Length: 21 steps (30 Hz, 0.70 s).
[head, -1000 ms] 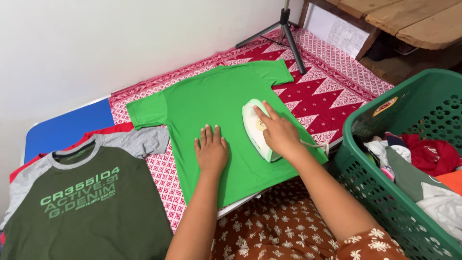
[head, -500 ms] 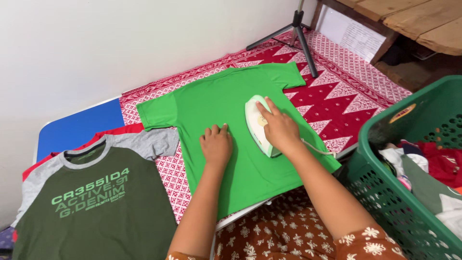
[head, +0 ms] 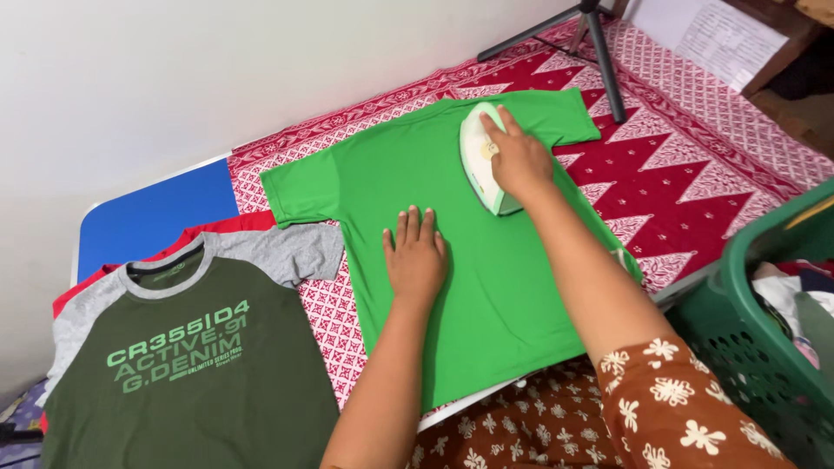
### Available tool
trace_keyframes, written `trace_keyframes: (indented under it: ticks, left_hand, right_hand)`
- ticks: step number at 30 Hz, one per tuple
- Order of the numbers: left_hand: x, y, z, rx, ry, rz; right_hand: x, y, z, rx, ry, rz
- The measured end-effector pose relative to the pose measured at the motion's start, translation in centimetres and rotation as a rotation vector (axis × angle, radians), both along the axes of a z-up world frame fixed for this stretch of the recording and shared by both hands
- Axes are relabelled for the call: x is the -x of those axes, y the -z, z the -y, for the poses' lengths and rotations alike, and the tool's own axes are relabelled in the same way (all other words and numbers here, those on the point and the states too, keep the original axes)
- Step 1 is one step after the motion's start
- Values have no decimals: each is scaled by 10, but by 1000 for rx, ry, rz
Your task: The person irons a green t-shirt laid flat on a patterned surface. They use a white electric iron to smooth the fabric, moving it back and forth across the shirt's body and sleeves. The person uses their left hand to hold the shirt in place while ironing with the right hand.
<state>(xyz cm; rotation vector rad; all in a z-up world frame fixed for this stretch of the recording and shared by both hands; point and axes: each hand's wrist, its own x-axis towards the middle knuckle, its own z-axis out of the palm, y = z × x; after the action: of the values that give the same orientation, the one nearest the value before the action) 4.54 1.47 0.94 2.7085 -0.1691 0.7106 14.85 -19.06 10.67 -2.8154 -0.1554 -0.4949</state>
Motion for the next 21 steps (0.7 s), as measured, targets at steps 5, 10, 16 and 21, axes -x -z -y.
trace_keyframes:
  ticks: [5,10,16,21]
  left_hand:
    - [-1,2,1,16,-7,-6]
    - [-1,0,1,17,-9,-6]
    - [0,0,0,29,-4,9]
    - [-1,2,-1,20,3,9]
  right_hand:
    - [-45,4,4,2,28,-18]
    - [-63,6,12,0,2,15]
    - [-42,2,13,22,-13,13]
    - [9,-9,17,27,23,-64]
